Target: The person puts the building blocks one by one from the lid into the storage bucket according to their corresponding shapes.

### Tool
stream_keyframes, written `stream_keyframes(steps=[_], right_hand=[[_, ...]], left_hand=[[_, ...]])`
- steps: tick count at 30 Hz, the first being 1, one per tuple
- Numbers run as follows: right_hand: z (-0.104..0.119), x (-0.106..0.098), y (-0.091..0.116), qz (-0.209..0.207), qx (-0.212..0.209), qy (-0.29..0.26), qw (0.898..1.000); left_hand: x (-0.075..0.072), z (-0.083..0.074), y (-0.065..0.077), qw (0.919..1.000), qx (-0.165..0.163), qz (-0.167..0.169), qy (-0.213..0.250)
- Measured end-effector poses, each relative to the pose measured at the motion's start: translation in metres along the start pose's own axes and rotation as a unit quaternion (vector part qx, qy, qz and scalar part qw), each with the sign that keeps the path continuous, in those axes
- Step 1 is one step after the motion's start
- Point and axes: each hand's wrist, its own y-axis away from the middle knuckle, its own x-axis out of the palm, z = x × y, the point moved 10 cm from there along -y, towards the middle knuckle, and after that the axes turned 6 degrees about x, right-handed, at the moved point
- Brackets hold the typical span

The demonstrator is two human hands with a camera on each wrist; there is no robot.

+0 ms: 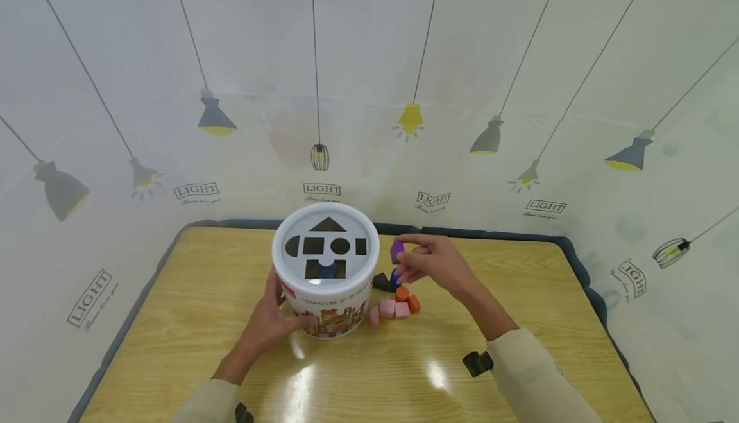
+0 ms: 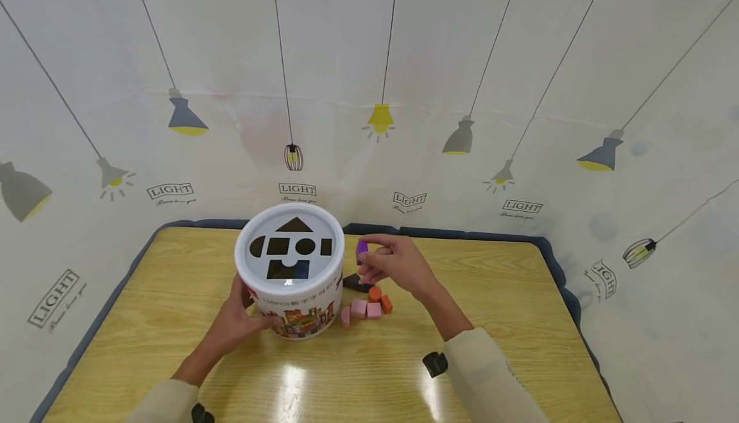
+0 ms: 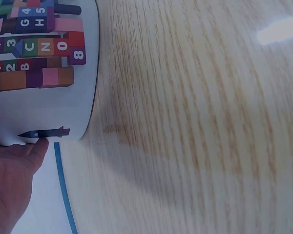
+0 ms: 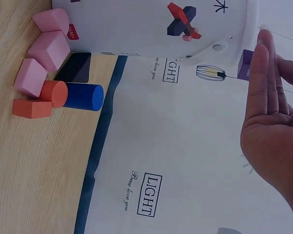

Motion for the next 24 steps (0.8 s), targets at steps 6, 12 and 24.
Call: stream_keyframes(steps=[6, 12, 24], right_hand=[[0.007, 0.000, -0.001, -0.020, -0.010, -0.011, 1.000], [0.013, 0.003, -0.002, -0.027, -0.021, -0.017, 0.999], [0.021, 0.016, -0.010, -0.022, -0.024, -0.038, 0.999]], left_hand=[[0.000, 0.000, 0.000, 1.0000, 0.001, 0.002, 0.001], [0.000, -0.001, 0.000, 1.0000, 0.007, 0.002, 0.006], [0.000, -0.001, -0.001, 1.0000, 0.008, 0.000, 0.003]])
